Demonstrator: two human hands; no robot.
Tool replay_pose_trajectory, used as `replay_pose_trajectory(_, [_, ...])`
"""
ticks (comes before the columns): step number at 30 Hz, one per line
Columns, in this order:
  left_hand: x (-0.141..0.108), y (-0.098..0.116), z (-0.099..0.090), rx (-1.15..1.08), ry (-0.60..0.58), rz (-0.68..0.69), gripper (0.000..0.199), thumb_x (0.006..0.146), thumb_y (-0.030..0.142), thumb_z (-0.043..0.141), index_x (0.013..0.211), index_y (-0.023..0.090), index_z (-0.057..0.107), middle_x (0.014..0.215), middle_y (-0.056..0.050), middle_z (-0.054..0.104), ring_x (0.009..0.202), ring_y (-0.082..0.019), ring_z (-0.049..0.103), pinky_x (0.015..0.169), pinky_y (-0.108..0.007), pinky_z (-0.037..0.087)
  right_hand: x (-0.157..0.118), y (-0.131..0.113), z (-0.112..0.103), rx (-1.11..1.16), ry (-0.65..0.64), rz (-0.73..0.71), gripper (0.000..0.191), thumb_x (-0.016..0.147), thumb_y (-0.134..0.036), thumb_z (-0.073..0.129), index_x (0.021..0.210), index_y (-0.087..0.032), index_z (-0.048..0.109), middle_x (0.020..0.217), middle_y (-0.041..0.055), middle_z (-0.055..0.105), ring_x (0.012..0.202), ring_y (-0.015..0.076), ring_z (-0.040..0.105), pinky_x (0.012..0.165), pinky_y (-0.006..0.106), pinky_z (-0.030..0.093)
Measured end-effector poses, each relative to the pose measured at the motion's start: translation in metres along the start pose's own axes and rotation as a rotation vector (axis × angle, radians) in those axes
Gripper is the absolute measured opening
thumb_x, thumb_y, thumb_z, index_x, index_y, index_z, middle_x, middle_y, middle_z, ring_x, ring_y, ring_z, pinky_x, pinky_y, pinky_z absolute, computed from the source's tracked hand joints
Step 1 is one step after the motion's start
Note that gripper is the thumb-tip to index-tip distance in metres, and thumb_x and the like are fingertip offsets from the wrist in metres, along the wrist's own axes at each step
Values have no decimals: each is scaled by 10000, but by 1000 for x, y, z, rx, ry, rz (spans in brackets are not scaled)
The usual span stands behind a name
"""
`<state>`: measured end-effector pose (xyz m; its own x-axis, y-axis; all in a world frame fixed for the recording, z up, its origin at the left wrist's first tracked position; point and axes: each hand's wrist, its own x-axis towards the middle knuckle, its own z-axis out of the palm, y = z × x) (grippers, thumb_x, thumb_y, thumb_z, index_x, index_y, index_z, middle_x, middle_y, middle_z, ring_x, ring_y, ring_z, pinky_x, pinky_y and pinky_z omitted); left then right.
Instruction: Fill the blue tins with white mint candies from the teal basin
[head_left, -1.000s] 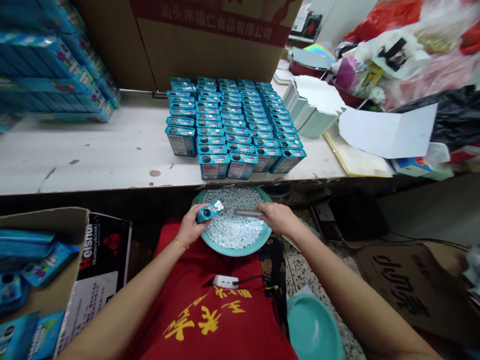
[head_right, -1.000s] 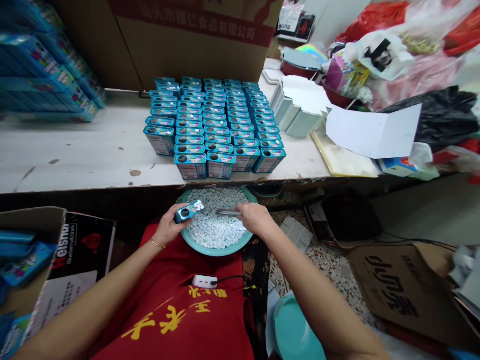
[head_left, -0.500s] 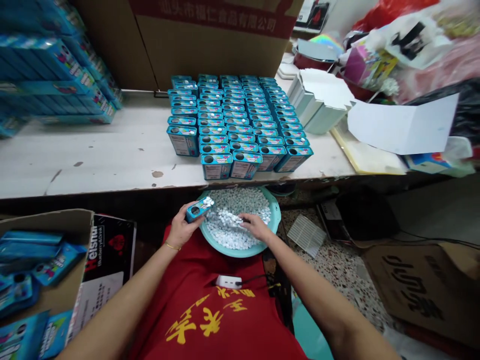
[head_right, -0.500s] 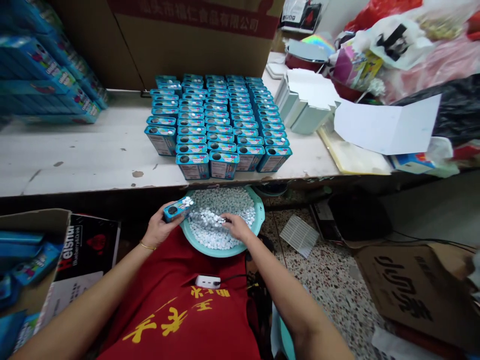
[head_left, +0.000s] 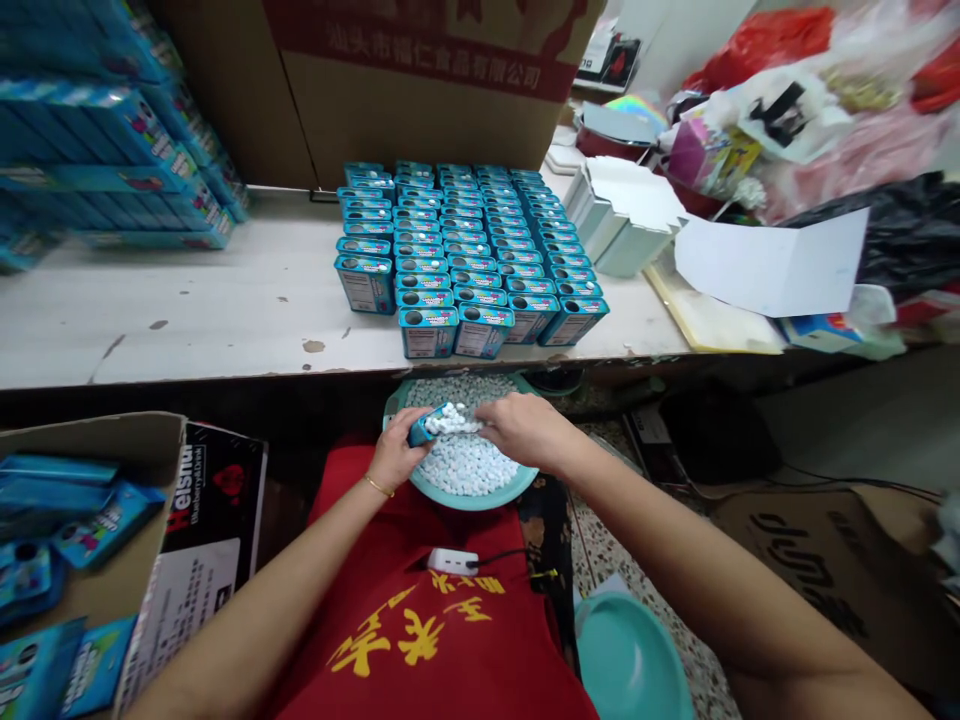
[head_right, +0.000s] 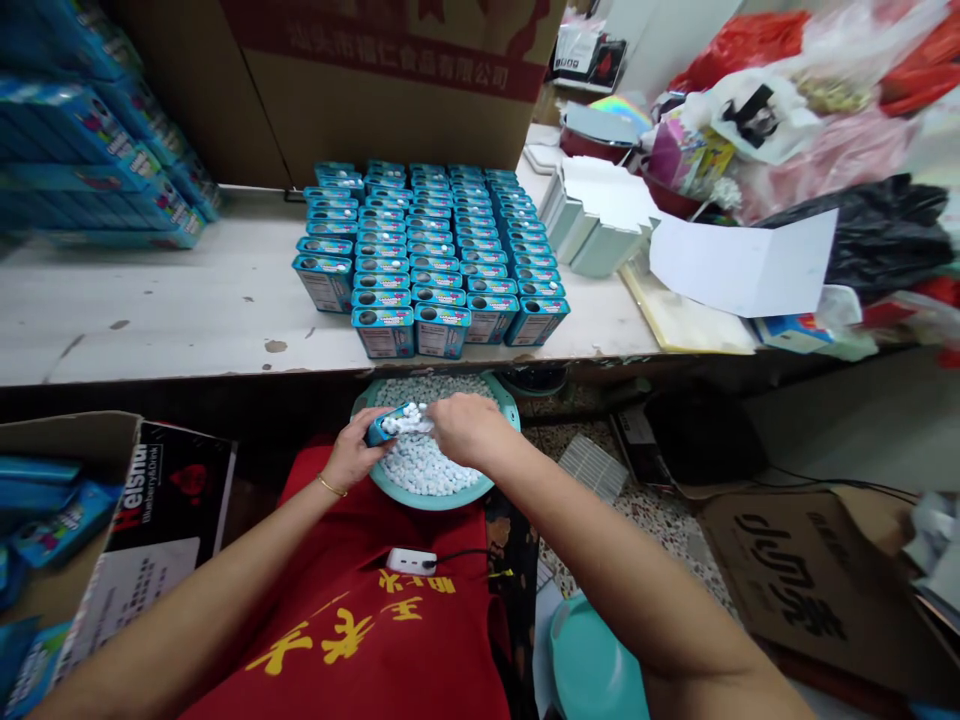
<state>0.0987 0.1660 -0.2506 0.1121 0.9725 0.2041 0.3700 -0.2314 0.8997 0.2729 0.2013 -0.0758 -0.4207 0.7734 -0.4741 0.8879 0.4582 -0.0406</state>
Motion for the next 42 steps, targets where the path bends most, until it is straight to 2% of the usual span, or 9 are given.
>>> replay_pose_trajectory(4, [-1, 0, 2, 16, -4, 9, 419, 674, 182, 596, 1087, 211, 535, 1070, -62, 556, 1022, -211, 514, 919, -384, 393, 1, -19, -15, -123, -36, -23, 265, 802, -271, 422, 936, -166, 625, 889, 125, 656, 833, 239, 609, 684, 323, 439])
replay_pose_trajectory(8, [-4, -5, -2, -25, 25, -15, 408, 683, 217, 612, 1083, 202, 534, 1062, -64, 558, 1008, -201, 521, 914, -364, 396, -9, 3, -6, -80, 38, -30, 281, 833, -281, 390, 1030, -214, 578, 992, 86, 632, 904, 205, 583, 742, 294, 417])
replay_pose_trajectory(14, [-10, -12, -22, -72, 65, -59, 399, 688, 270, 633, 1069, 195, 545, 1048, -62, 552, 972, -182, 539, 895, -329, 410, 4, 61, 94, 118, -88, 232, 268, 823, -247, 448, 1064, -219, 561, 1042, 81, 619, 957, 202, 567, 764, 279, 398])
replay_pose_trajectory(18, [-9, -13, -32, -58, 86, -89, 402, 686, 293, 638, 1065, 196, 547, 1037, -62, 558, 961, -185, 545, 890, -339, 418, 45, 43, 158, 249, -73, 223, 311, 843, -237, 420, 1133, -217, 531, 1091, 87, 606, 1011, 188, 547, 800, 260, 385])
replay_pose_trajectory(23, [-10, -15, -36, -61, 126, -154, 426, 670, 332, 649, 1058, 187, 547, 1045, -69, 574, 961, -192, 559, 894, -351, 427, 69, 30, 180, 417, -31, 188, 334, 829, -241, 444, 1153, -211, 516, 1121, 50, 596, 1030, 160, 533, 828, 241, 394])
replay_pose_trajectory(27, [-10, -19, -35, -114, 127, -200, 458, 678, 336, 639, 1091, 175, 525, 1040, -79, 588, 955, -198, 569, 888, -364, 435, 51, 48, 162, 645, 71, 71, 329, 796, -201, 473, 1120, -175, 526, 1053, 36, 619, 951, 133, 556, 826, 240, 407])
replay_pose_trajectory(32, [-5, -16, -25, -76, 150, -158, 451, 665, 301, 650, 1083, 183, 530, 1052, -70, 576, 971, -198, 560, 898, -355, 425, 17, 53, 101, 807, 178, -92, 309, 776, -244, 499, 1067, -163, 562, 936, 30, 643, 860, 145, 570, 782, 254, 417])
replay_pose_trajectory(37, [-1, -6, -11, -19, 78, -64, 403, 681, 208, 611, 1078, 198, 544, 1073, -65, 554, 1014, -199, 528, 928, -358, 400, 3, 25, 37, 388, 70, -100, 296, 822, -305, 438, 1074, -244, 581, 1018, 30, 642, 952, 170, 561, 803, 256, 390])
replay_pose_trajectory(42, [-3, -3, -4, -19, 48, -34, 423, 668, 172, 602, 1084, 213, 539, 1075, -61, 555, 1024, -207, 520, 932, -378, 394, 3, -13, 6, -62, -10, -32, 283, 833, -284, 373, 938, -197, 621, 907, 103, 658, 849, 220, 602, 716, 304, 421])
